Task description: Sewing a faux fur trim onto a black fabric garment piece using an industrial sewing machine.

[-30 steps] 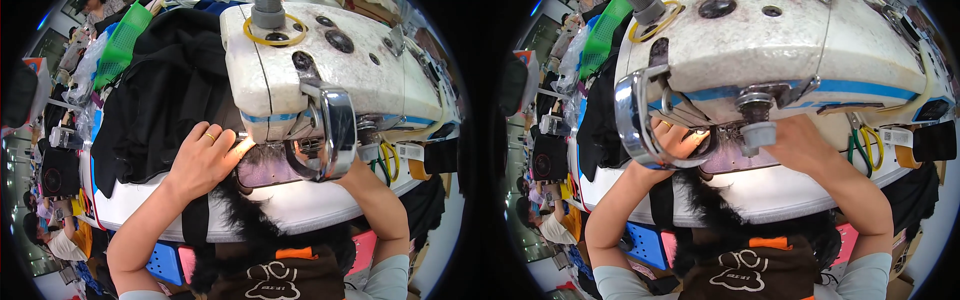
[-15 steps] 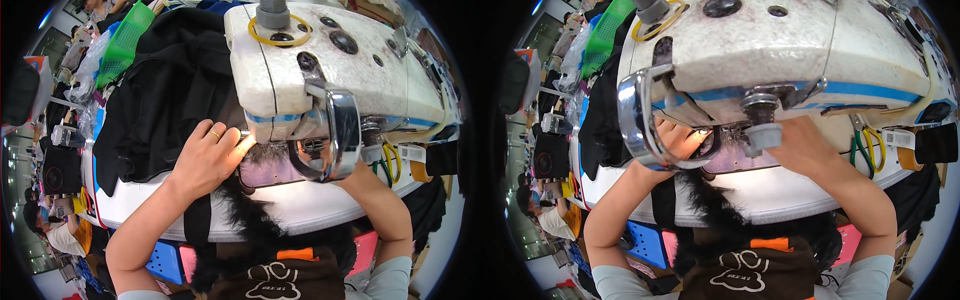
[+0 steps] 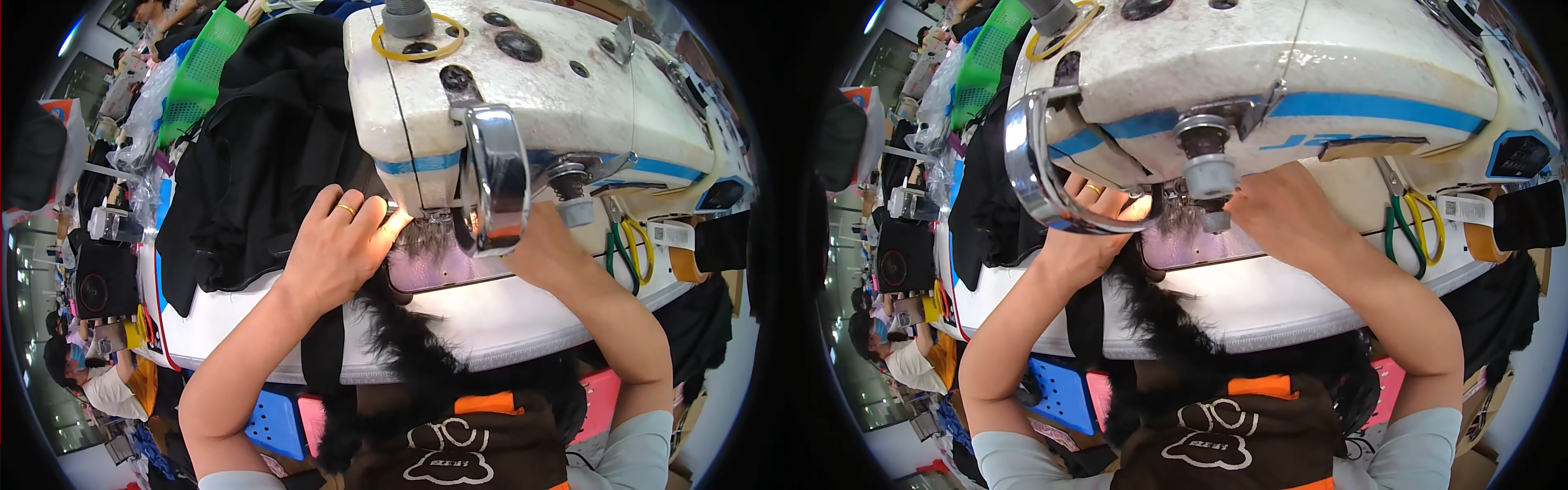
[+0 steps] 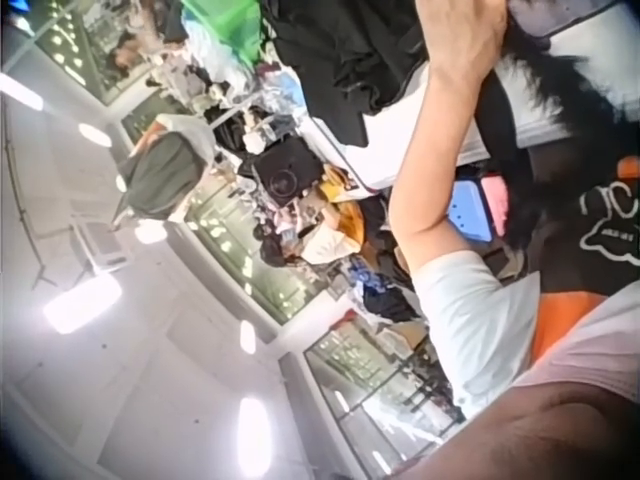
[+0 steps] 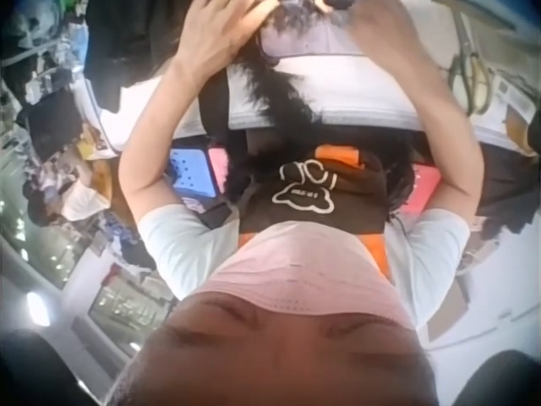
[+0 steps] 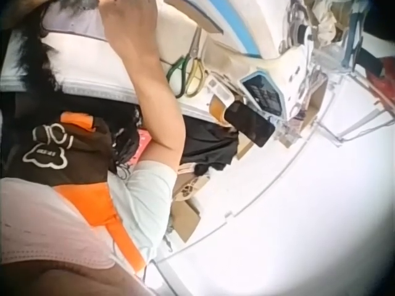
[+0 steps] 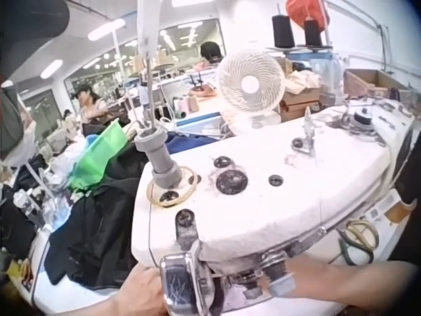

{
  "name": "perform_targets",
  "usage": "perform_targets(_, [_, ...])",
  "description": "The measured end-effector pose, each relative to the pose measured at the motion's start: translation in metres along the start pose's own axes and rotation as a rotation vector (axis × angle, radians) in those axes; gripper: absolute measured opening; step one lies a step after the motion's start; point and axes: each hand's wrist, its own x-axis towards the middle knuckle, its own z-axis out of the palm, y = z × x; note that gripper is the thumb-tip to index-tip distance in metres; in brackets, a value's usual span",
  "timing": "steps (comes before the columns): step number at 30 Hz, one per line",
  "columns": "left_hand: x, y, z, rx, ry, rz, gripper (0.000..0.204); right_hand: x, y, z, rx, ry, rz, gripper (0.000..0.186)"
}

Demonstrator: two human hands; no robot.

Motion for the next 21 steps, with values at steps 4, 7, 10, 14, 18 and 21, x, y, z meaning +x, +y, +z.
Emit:
perform_targets(4, [-0.002,-0.001,0.006,0.007,0.035,0.013,0.04,-0.001,-0.003,-0.008,-0.079,0.009,-0.037,0.011])
perform_targets(7, [-0.003,0.007,0.005,-0.04,0.088,0.037,0.035,-0.002,0.0,-0.02,-0.095,0.027,-0.111,0.006])
perform_targets(10, [0.0,0.015,0.005,-0.087,0.182,0.063,0.026,-0.004,0.001,-0.029,-0.111,0.035,-0.148,0.008])
perform_targets(14, [0.002,0.019,0.0,-0.05,0.114,0.046,0.03,-0.003,0.002,-0.032,-0.135,-0.029,-0.174,0.012])
perform_targets(18, [-0.003,0.024,-0.001,-0.091,0.083,-0.051,0.04,0.001,0.003,-0.037,-0.12,-0.095,-0.103,0.013])
perform_targets(21, [-0.003,0.023,-0.001,-0.152,0.062,-0.086,0.042,0.0,0.001,-0.042,-0.116,-0.11,-0.08,0.014])
